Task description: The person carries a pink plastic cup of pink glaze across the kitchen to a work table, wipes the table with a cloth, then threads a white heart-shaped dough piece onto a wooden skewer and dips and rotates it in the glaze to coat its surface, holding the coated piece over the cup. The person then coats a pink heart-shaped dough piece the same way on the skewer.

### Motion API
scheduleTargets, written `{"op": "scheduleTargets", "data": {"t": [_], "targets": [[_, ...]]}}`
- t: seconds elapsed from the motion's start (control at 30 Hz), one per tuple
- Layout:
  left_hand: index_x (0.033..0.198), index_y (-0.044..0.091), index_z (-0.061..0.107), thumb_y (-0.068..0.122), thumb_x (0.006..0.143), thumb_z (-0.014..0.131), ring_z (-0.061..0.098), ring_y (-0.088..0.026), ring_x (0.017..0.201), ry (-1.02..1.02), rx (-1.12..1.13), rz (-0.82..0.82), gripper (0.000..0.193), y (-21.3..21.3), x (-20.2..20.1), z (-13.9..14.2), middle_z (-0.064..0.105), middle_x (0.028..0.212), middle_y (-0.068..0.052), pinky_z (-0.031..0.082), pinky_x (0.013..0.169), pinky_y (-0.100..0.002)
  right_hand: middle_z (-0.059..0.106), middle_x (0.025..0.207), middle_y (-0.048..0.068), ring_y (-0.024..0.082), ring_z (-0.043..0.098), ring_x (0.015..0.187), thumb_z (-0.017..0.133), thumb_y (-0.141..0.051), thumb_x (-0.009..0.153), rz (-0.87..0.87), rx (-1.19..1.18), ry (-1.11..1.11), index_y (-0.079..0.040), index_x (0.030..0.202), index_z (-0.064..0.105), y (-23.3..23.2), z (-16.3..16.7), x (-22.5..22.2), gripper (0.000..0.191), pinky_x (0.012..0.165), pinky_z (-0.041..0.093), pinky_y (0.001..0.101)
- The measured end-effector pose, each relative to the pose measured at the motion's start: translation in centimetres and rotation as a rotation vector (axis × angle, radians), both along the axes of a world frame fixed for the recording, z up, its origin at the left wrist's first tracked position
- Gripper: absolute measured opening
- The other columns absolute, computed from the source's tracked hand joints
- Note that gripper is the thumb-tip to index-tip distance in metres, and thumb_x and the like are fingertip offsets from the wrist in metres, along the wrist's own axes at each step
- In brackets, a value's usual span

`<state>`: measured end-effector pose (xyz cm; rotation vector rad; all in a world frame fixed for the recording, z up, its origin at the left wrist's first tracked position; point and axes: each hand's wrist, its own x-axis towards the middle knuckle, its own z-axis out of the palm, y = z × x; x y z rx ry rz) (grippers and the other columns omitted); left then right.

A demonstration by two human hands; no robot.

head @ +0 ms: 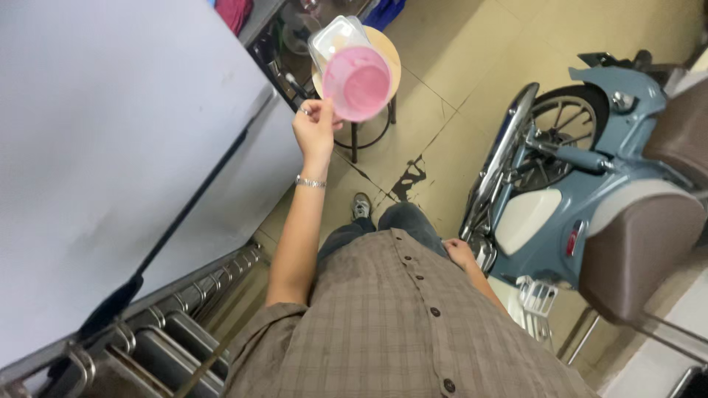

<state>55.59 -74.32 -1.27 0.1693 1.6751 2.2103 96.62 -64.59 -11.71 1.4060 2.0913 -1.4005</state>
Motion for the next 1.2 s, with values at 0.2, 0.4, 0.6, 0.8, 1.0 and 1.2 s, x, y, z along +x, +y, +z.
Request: {"op": "scheduleTargets", "data": {"t": [0.2, 0.4, 0.6, 0.8, 1.0, 1.2], "targets": [[0.087, 0.002, 0.061, 0.015, 0.094, 0.070, 0.070, -0.012, 0.062, 0.057, -0.052, 0.225, 0.017, 8.7, -12.5, -1.0, 0.070, 0.075, -0.005, 0.056, 0.052, -0.026, 0.076, 0.102, 0.013, 0.022, 0.068, 0.092, 0.066, -0.020, 0.090, -0.154, -0.272, -0.062, -0.002, 0.107, 0.075, 7.7, -2.8, -5.8, 0.027, 0.080, 0.052, 0.0368], [0.087, 0.000, 0.062, 0.016, 0.092, 0.071, 0.073, -0.013, 0.063, 0.006, -0.129, 0.391, 0.019, 17.1, -23.9, 1.4, 0.073, 0.075, -0.008, 0.057, 0.052, -0.024, 0.076, 0.095, 0.010, 0.018, 0.068, 0.088, 0.068, -0.021, 0.092, 0.100, -0.121, -0.190, -0.003, 0.104, 0.077, 18.4, -1.4, -16.2, 0.024, 0.078, 0.051, 0.0321], [0.088, -0.002, 0.065, 0.019, 0.089, 0.072, 0.069, -0.013, 0.056, -0.059, -0.243, 0.477, 0.022, 23.8, -30.1, 2.4, 0.074, 0.071, -0.011, 0.053, 0.048, -0.025, 0.075, 0.097, 0.014, 0.022, 0.070, 0.081, 0.058, -0.022, 0.099, -0.122, -0.313, 0.113, -0.001, 0.111, 0.070, 28.4, 1.8, -27.6, 0.027, 0.072, 0.056, 0.0354], [0.113, -0.001, 0.065, 0.025, 0.094, 0.067, 0.068, -0.010, 0.073, 0.002, -0.165, 0.463, 0.032, 23.9, -32.6, 0.2, 0.071, 0.101, -0.006, 0.055, 0.054, -0.024, 0.075, 0.098, 0.014, 0.023, 0.072, 0.083, 0.056, -0.020, 0.101, -0.088, -0.303, 0.181, 0.003, 0.113, 0.067, 32.4, 2.9, -33.2, 0.028, 0.077, 0.058, 0.0349], [0.124, 0.003, 0.063, 0.024, 0.095, 0.068, 0.069, -0.008, 0.081, -0.025, -0.173, 0.223, 0.036, 18.0, -28.6, -3.6, 0.071, 0.104, -0.001, 0.054, 0.065, -0.023, 0.075, 0.095, 0.017, 0.025, 0.072, 0.082, 0.059, -0.021, 0.098, 0.087, -0.386, 0.066, 0.006, 0.111, 0.068, 32.5, -0.6, -33.3, 0.031, 0.074, 0.059, 0.0382], [0.101, 0.001, 0.075, 0.015, 0.093, 0.075, 0.063, -0.005, 0.082, -0.020, -0.260, 0.238, 0.016, 7.8, -13.5, -8.1, 0.075, 0.095, -0.001, 0.053, 0.073, -0.023, 0.078, 0.098, 0.018, 0.027, 0.072, 0.082, 0.062, -0.026, 0.094, 0.491, -0.308, -0.181, 0.006, 0.112, 0.073, 30.8, -2.7, -32.7, 0.038, 0.072, 0.059, 0.0397]]}}
